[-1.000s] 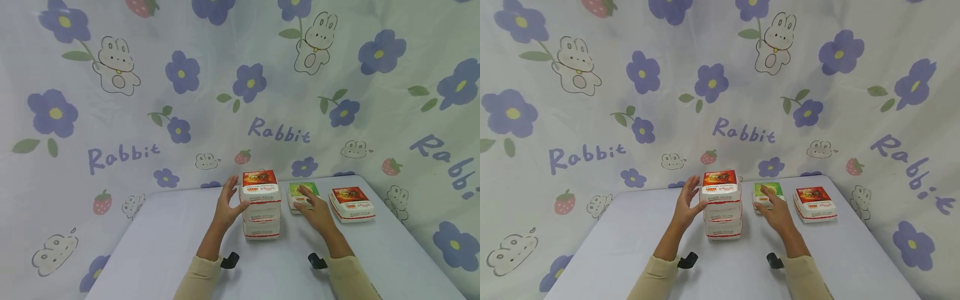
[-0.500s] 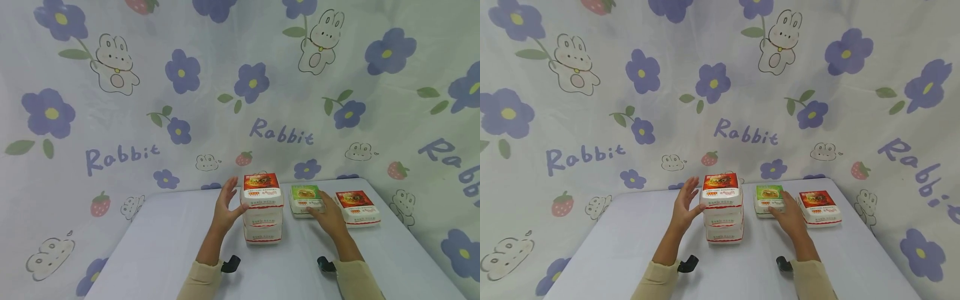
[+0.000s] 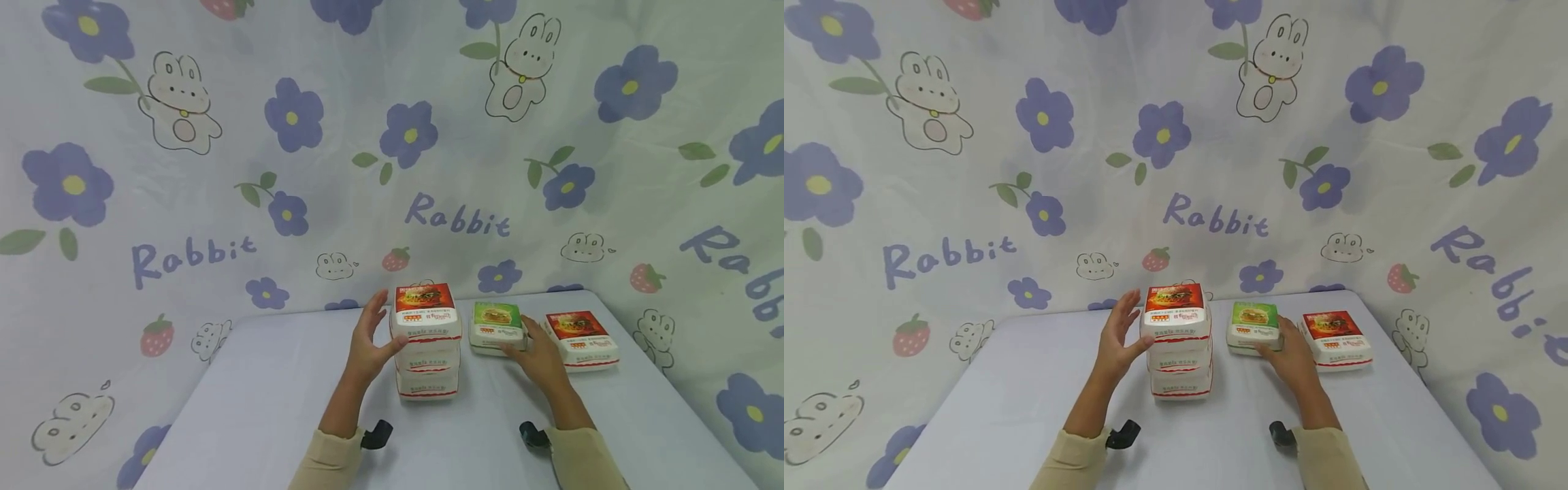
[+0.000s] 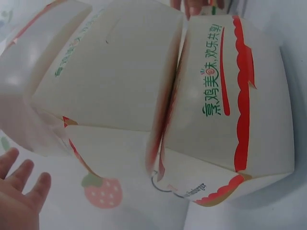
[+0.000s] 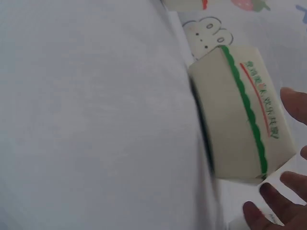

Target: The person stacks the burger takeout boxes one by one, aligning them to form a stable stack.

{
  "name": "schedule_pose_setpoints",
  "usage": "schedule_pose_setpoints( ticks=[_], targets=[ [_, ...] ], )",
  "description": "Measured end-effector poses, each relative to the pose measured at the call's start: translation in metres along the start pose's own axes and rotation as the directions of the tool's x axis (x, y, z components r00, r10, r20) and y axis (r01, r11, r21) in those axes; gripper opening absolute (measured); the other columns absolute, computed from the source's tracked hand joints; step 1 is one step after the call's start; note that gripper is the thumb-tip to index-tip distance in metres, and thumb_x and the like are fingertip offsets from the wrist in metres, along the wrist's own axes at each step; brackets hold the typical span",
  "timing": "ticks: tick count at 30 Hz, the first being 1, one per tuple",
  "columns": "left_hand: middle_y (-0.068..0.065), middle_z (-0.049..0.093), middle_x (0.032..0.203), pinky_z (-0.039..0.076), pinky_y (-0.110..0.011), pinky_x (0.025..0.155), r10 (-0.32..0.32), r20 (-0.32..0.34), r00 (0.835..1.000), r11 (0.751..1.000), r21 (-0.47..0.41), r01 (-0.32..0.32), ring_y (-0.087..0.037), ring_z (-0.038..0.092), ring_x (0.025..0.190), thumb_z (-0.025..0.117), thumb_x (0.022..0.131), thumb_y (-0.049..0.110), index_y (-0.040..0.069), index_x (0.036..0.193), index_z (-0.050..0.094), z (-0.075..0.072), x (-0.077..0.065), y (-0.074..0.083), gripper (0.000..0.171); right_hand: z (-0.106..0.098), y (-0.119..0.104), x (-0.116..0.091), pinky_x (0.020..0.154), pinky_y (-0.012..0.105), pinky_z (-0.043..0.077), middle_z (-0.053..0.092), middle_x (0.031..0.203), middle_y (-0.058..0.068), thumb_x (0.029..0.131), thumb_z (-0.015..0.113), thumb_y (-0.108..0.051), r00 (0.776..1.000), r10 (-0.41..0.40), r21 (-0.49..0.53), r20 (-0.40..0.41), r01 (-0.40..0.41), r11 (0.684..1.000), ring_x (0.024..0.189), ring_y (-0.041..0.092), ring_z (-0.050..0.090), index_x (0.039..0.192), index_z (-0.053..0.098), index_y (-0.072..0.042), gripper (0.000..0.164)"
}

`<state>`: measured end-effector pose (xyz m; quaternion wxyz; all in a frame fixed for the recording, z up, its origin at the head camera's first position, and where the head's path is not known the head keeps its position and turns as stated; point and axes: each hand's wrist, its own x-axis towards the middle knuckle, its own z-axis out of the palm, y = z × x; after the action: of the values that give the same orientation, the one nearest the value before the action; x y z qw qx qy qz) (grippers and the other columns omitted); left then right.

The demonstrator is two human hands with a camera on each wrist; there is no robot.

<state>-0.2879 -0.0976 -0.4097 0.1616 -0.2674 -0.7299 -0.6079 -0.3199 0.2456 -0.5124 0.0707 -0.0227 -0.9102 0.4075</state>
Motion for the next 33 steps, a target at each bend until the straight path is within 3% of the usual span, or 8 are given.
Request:
schedule_pose_setpoints(
  ticks=[8,13,20,28,33],
  targets=[
    [-0.017,0.032,0.153,0.026,-0.055,0.111,0.025,-0.006,1.000,1.000,0.004,-0.025,-0.031,0.028,0.142,0.075,0.079,0.007,-0.005,0.149,0.029,-0.001,0.000,0.000,0.085,0.009,0.015,0.009,0.104,0.074,0.009,-0.005,0.159,0.025,0.073,0.079,-0.054,0.996,0.038,-0.040,0.081,-0.035,0.999,0.143,0.047,-0.004,0.157,0.011,-0.012,0.116],
    [-0.022,0.031,0.153,0.027,-0.055,0.111,0.003,0.012,1.000,1.000,0.017,-0.004,-0.031,0.028,0.142,0.075,0.080,0.010,-0.004,0.149,0.029,-0.002,-0.004,-0.002,0.085,0.017,0.021,0.018,0.102,0.075,0.011,-0.015,0.159,0.021,0.067,0.086,-0.046,0.991,0.032,-0.111,0.131,-0.018,0.994,0.142,0.049,-0.006,0.158,0.008,-0.022,0.122],
    [-0.019,0.032,0.153,0.026,-0.058,0.110,-0.011,-0.001,1.000,1.000,0.026,0.011,-0.031,0.029,0.142,0.075,0.081,0.011,-0.003,0.149,0.031,-0.005,-0.003,0.003,0.082,0.022,0.020,0.024,0.103,0.074,0.014,0.000,0.159,0.025,0.074,0.084,-0.035,0.994,-0.042,-0.093,0.104,0.052,0.994,0.140,0.054,0.003,0.157,0.020,-0.021,0.105],
    [-0.020,0.031,0.153,0.027,-0.056,0.110,-0.005,0.003,1.000,0.999,0.034,0.005,-0.030,0.028,0.142,0.075,0.080,0.010,-0.003,0.149,0.030,-0.006,-0.001,0.006,0.083,0.020,0.017,0.022,0.105,0.071,0.015,0.006,0.158,0.026,0.081,0.077,-0.043,0.995,-0.063,-0.093,0.073,0.070,0.993,0.140,0.054,0.008,0.155,0.025,-0.015,0.095],
    [-0.017,0.032,0.153,0.027,-0.056,0.110,-0.001,0.004,1.000,0.999,0.035,0.001,-0.030,0.029,0.141,0.075,0.080,0.009,-0.002,0.149,0.031,-0.006,0.000,0.005,0.082,0.018,0.020,0.021,0.105,0.071,0.016,0.007,0.159,0.022,0.081,0.076,-0.047,0.996,-0.071,-0.080,0.047,0.075,0.994,0.141,0.051,0.008,0.154,0.030,-0.018,0.091]
  ],
)
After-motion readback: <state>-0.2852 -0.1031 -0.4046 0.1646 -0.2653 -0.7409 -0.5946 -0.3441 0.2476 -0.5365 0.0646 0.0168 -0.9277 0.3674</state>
